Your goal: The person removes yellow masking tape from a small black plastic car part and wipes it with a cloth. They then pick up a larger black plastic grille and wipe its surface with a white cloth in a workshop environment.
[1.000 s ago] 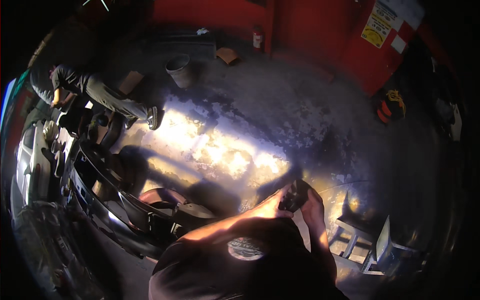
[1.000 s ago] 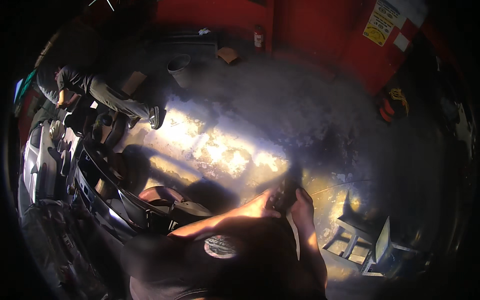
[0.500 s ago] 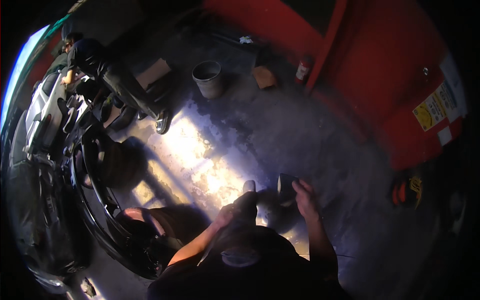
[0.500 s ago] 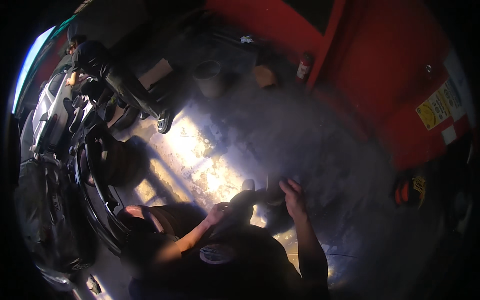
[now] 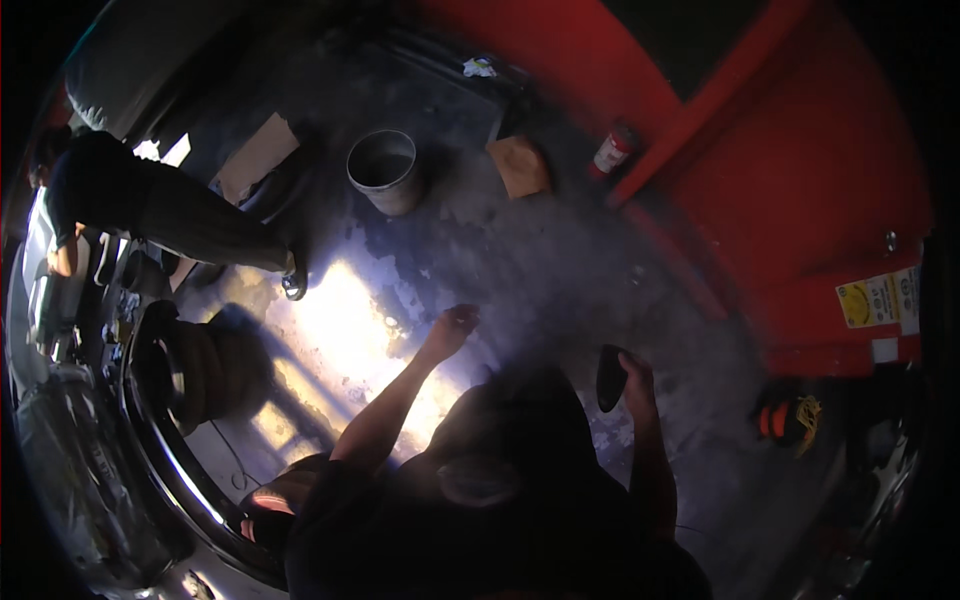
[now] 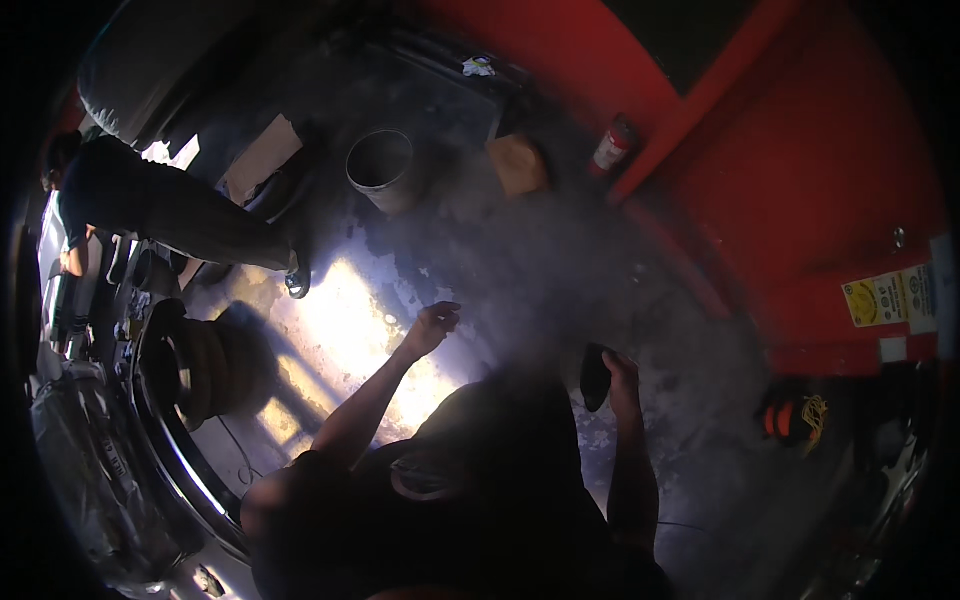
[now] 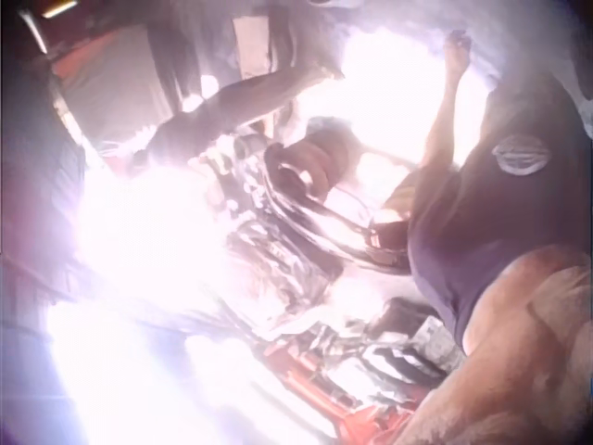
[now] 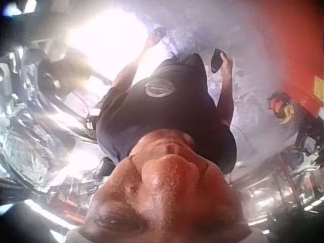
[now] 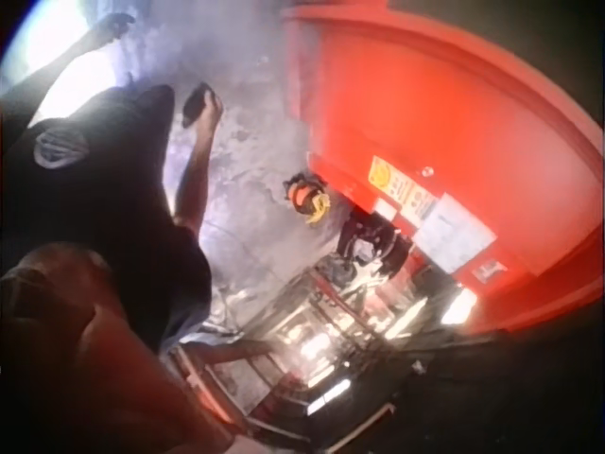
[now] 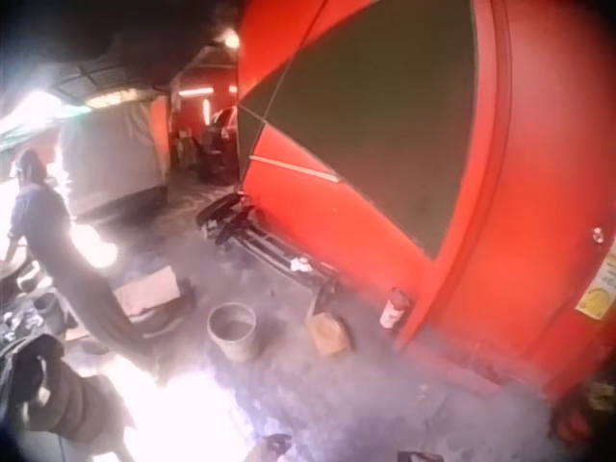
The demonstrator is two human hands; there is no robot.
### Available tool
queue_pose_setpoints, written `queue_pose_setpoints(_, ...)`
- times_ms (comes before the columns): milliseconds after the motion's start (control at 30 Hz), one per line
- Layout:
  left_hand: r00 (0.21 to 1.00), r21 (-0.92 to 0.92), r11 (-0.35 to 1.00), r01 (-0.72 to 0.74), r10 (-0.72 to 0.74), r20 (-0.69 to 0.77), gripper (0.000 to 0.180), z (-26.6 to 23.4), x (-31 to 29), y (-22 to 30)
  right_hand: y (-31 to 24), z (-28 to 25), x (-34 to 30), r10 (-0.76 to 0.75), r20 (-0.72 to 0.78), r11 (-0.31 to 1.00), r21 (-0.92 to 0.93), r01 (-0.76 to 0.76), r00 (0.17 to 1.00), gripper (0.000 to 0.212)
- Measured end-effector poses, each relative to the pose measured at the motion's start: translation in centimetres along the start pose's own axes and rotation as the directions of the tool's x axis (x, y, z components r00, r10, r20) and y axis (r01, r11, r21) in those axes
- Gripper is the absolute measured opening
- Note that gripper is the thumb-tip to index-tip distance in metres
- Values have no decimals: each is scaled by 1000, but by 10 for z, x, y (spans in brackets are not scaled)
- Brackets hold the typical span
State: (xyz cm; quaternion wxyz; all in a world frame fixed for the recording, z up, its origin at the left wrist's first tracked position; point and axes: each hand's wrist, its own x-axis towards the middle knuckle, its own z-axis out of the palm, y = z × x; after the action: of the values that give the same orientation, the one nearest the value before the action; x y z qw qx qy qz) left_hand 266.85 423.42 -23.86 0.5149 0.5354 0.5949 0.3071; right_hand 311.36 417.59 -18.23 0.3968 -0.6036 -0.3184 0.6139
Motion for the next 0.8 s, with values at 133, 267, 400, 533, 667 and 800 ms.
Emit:
queue_pose_setpoints(133, 998, -10, 999, 52, -53, -26, 31, -30, 83, -5, -5, 2, 99, 136, -19, 976, 174, -131, 990, 40)
queue_pose_setpoints(267, 1000, 102, 995, -11, 14, -28, 33, -19, 127, -35, -17, 7, 218, 223, -13, 969, 109, -220, 975, 35)
queue_pose_setpoints(400, 962, 251, 965, 75, -136, 236, 23, -13, 165, -61, -89, 44, 357, 270, 67, 961, -83, -265, 960, 33)
queue_pose_setpoints(533, 982, 369, 921, 124, -166, 85, 24, -47, 224, -34, -183, 105, 498, 259, 149, 925, -321, -201, 954, 28)
queue_pose_setpoints(667, 989, 463, 876, 134, -147, -9, 25, -95, 283, -21, -246, 169, 613, 138, 265, 870, -493, 11, 954, 39)
queue_pose_setpoints(800, 991, 515, 847, 133, -117, -64, 25, -128, 345, -29, -291, 254, 687, 84, 264, 725, -678, 123, 961, 59)
